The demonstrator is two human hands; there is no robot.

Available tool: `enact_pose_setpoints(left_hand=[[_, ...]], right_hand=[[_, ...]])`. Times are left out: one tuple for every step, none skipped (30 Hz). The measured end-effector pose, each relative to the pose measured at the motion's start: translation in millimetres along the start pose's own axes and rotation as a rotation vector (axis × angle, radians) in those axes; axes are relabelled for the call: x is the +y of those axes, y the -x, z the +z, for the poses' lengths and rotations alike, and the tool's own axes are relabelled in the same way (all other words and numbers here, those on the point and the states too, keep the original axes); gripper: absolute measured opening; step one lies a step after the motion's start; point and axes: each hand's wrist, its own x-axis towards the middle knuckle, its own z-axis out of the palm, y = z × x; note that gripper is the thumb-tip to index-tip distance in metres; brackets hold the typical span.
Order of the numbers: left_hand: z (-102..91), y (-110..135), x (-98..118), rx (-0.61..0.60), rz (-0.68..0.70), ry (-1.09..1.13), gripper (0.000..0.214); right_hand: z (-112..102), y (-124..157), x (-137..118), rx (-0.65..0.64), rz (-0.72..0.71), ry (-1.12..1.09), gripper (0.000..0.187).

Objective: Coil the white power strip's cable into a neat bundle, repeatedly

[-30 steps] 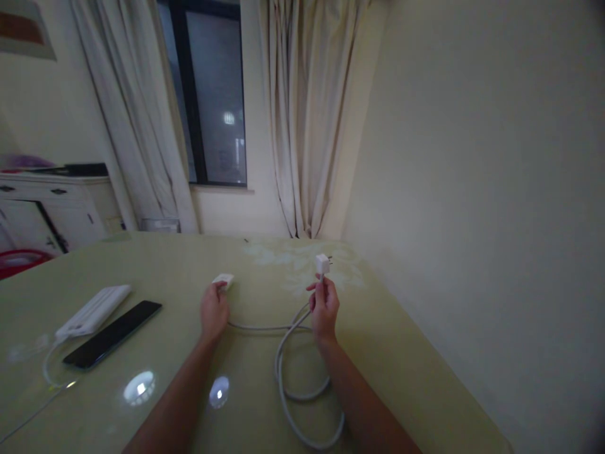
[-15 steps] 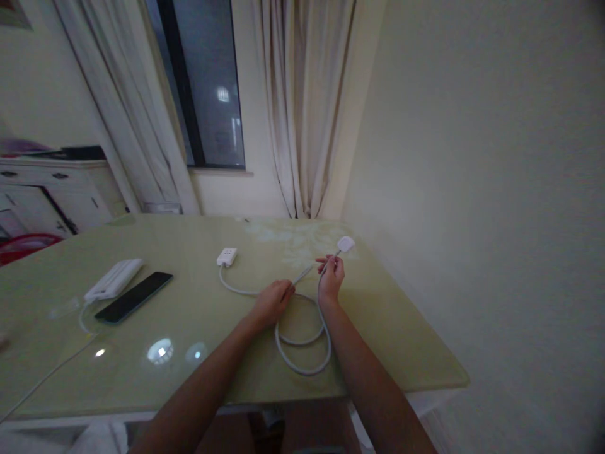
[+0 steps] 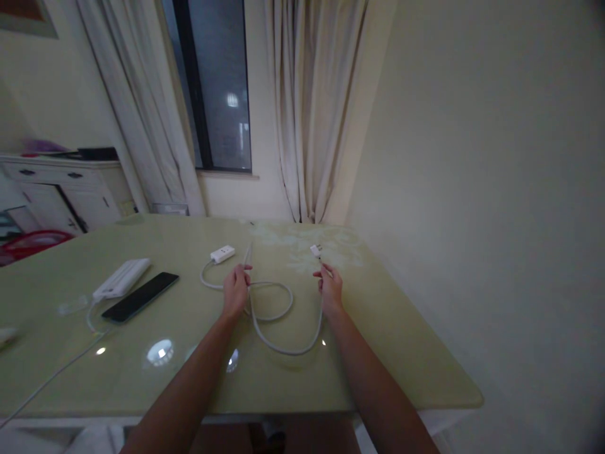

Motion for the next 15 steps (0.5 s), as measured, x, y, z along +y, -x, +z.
enact_pose_setpoints(left_hand=[[0.9, 1, 0, -0.02, 0.004, -0.036, 0.055], [1.8, 2, -1, -0.038, 0.021, -0.101, 0.052], [2.7, 3, -1, -0.058, 0.058, -0.189, 0.047], [3.6, 4, -3, -0.077, 0.111, -0.289, 0.041], [4.4, 5, -4, -0.096, 0.175, -0.389, 0.035], [5.0, 5, -6, -0.111, 0.24, -0.476, 0.031], [5.4, 5, -8, -0.118, 0.298, -0.544, 0.032], [5.7, 4, -10, -0.111, 0.338, -0.591, 0.037], [5.7, 3, -12, -0.096, 0.354, -0.617, 0.042], [5.5, 1, -14, -0.076, 0.349, -0.624, 0.046], [5.1, -1, -16, -0.051, 0.332, -0.612, 0.049], [4.4, -3, -17, -0.02, 0.312, -0.586, 0.053], [3.3, -4, -17, 0.014, 0.296, -0.551, 0.057], [1.9, -6, -17, 0.054, 0.283, -0.514, 0.061], [0.1, -7, -16, 0.094, 0.273, -0.481, 0.066]], right_hand=[[-1, -2, 1, 0.023, 0.043, -0.03, 0.043], [-2, -4, 2, 0.038, 0.081, -0.059, 0.037], [-4, -6, 3, 0.045, 0.116, -0.095, 0.031], [-6, -9, 3, 0.042, 0.148, -0.135, 0.025], [-8, -12, 2, 0.034, 0.173, -0.175, 0.02], [-11, -15, 1, 0.026, 0.192, -0.213, 0.016], [-14, -18, -1, 0.022, 0.2, -0.247, 0.012], [-17, -21, -3, 0.023, 0.201, -0.274, 0.01], [-21, -24, -6, 0.029, 0.195, -0.295, 0.008], [-25, -27, -8, 0.038, 0.19, -0.312, 0.006], [-29, -30, -11, 0.045, 0.188, -0.332, 0.005], [-32, -32, -13, 0.051, 0.188, -0.352, 0.004], [-36, -35, -16, 0.055, 0.189, -0.372, 0.003], [-40, -37, -18, 0.057, 0.189, -0.391, 0.004], [-44, -38, -21, 0.059, 0.187, -0.411, 0.006]])
